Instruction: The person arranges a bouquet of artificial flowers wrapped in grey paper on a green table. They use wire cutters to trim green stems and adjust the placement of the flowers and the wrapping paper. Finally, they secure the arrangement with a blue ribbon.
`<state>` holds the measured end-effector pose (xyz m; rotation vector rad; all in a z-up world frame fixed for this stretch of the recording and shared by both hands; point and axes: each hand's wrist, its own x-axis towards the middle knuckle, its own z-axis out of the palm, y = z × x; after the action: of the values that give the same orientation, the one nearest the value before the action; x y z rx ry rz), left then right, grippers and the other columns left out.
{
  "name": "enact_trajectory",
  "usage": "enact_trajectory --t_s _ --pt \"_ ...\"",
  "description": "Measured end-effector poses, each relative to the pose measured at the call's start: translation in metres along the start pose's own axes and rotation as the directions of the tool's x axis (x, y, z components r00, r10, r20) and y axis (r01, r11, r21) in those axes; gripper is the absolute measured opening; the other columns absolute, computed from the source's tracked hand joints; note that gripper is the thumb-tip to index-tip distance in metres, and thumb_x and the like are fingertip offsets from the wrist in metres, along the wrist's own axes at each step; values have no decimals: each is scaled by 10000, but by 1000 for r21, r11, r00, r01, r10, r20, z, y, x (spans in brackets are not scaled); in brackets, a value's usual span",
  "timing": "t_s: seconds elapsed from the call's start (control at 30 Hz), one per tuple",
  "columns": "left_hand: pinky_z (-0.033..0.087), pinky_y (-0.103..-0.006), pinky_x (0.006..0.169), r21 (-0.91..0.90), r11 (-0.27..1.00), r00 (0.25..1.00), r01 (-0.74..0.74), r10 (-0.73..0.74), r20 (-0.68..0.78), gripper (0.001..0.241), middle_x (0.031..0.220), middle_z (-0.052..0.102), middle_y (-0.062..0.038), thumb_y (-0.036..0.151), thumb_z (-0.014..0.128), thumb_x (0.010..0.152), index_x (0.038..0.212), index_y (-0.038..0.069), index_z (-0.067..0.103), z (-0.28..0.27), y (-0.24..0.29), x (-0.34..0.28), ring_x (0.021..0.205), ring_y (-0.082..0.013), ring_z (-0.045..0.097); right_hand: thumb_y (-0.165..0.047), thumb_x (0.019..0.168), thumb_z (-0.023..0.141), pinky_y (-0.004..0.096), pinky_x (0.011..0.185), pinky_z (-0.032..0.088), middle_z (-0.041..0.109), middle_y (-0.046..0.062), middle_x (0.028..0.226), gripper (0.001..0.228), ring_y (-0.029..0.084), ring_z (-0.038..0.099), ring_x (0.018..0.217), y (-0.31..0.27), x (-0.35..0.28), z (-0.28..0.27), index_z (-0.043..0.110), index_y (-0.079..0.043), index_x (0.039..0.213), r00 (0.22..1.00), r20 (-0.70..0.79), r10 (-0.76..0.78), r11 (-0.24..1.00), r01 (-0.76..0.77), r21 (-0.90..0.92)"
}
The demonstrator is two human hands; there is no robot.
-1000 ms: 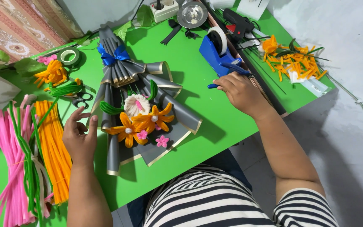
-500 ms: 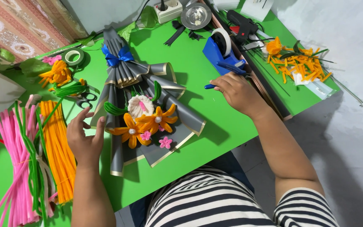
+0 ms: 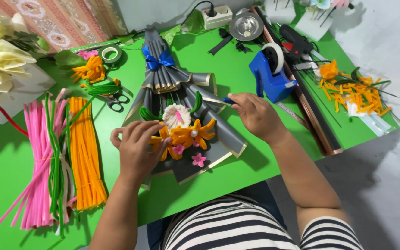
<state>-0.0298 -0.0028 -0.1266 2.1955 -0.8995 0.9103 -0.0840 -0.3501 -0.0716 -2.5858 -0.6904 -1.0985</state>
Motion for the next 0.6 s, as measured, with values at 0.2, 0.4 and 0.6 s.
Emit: enact_trajectory --t_s 0.2,0.4,0.6 --pt "260 -573 1040 24 1000 984 10 -14 176 348 1131 719 34 288 827 810 1145 233 750 -9 28 21 1175 -246 594 -192 1057 608 367 720 560 656 57 978 230 243 649 798 -12 41 4 683 -87 1247 991 88 -98 991 88 105" --pt "247 -636 1084 -23 996 881 89 -68 468 258 1123 733 -29 238 729 925 1177 189 745 -46 26 70 1202 -267 607 -245 1102 529 402 854 563 682 74 1045 266 276 672 938 9 72 10 615 -111 1316 980 200 -8 998 -4 60" --pt "262 -567 1042 46 998 898 39 -55 437 300 1060 728 -2 378 757 896 1137 202 741 13 19 101 1172 -251 589 -278 1097 518 474 840 536 680 129 1027 229 360 677 945 38 64 38 554 -91 1224 938 324 122 984 -158 85"
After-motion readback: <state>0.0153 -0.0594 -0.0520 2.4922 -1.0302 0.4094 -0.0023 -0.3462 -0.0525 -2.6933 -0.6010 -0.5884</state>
